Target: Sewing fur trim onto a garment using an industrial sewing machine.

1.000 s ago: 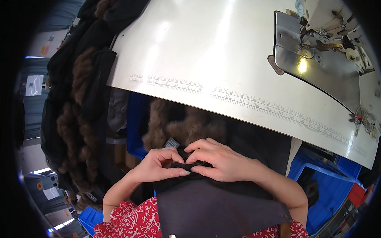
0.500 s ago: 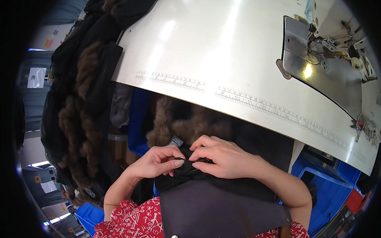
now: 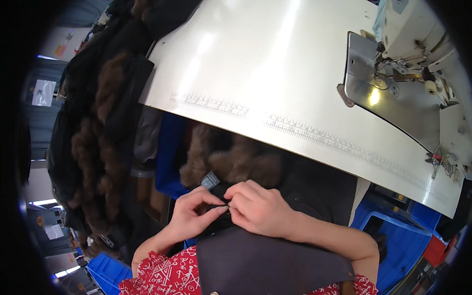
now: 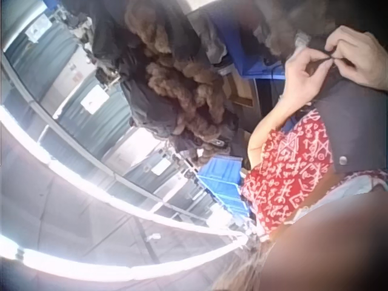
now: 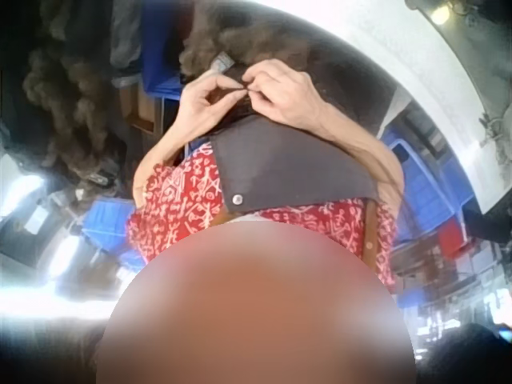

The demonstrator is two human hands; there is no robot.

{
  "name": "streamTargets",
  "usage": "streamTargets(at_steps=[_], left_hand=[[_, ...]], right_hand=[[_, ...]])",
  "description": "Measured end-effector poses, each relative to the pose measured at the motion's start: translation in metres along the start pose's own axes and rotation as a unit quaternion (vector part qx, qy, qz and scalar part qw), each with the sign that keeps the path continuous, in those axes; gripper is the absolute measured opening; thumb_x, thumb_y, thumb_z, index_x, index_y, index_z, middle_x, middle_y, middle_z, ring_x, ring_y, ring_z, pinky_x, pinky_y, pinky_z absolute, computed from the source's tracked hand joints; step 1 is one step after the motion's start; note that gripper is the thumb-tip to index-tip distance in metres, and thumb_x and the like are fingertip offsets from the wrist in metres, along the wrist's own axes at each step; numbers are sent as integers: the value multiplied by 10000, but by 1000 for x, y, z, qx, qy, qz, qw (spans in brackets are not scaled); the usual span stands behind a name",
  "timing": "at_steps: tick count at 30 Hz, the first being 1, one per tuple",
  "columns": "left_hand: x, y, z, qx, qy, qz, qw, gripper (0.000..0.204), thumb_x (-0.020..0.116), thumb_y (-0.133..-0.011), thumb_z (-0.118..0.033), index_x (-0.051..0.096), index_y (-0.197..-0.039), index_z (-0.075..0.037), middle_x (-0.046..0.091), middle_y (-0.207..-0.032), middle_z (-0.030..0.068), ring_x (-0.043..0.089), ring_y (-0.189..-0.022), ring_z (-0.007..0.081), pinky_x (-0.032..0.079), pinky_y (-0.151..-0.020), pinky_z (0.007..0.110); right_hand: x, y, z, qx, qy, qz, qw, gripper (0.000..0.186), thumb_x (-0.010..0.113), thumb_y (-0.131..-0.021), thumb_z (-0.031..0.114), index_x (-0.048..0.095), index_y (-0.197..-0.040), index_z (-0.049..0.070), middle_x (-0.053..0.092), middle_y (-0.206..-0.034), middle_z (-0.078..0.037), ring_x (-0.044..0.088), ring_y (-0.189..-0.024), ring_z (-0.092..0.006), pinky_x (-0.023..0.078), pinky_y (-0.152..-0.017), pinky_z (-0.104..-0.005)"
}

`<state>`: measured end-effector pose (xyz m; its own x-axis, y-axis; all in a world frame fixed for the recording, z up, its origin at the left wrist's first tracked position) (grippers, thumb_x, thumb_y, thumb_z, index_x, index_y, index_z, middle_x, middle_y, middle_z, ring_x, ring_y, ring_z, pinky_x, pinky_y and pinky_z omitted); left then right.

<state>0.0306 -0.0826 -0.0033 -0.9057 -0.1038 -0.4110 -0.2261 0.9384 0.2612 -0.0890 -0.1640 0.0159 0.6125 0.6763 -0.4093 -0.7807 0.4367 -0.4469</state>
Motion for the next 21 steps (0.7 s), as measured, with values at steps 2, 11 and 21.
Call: streamTargets(at_steps=[2,11,21], left_hand=[[-19,14,-55,146,-97,-65,982,166,826,-832,5,752,-976,-33,642,-793,44,543,-584,96,392,-496,250],[-91,82,-243,333,-489,-377,712,281,790,-764,123,728,-999,-18,634,-809,104,605,-640,227,470,-530,325],[52,-126,-182,438,-345,-258,789,191,793,-741,28,766,-909,-58,647,-809,64,668,-642,261,536,-583,361]], right_hand=[[-9,-15,31,-91,39,-55,994,173,772,-732,17,619,-809,47,685,-1000,-49,644,-734,-171,509,-497,-272],[-62,-122,141,-482,83,-254,835,135,703,-737,97,604,-802,33,607,-1052,-110,621,-806,-239,496,-539,-283],[-153,-73,-42,-330,421,-40,844,136,688,-776,167,655,-894,107,642,-1111,-18,649,-845,-164,577,-607,-286]])
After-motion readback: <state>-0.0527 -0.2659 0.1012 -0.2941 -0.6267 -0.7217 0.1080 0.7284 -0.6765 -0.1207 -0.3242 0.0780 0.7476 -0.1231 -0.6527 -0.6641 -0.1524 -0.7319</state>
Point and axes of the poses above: each hand's wrist, its own y-axis away from the middle knuckle, its own x-axis out of the palm, z = x × y, the point moved 10 cm from there along -y, towards the middle knuckle
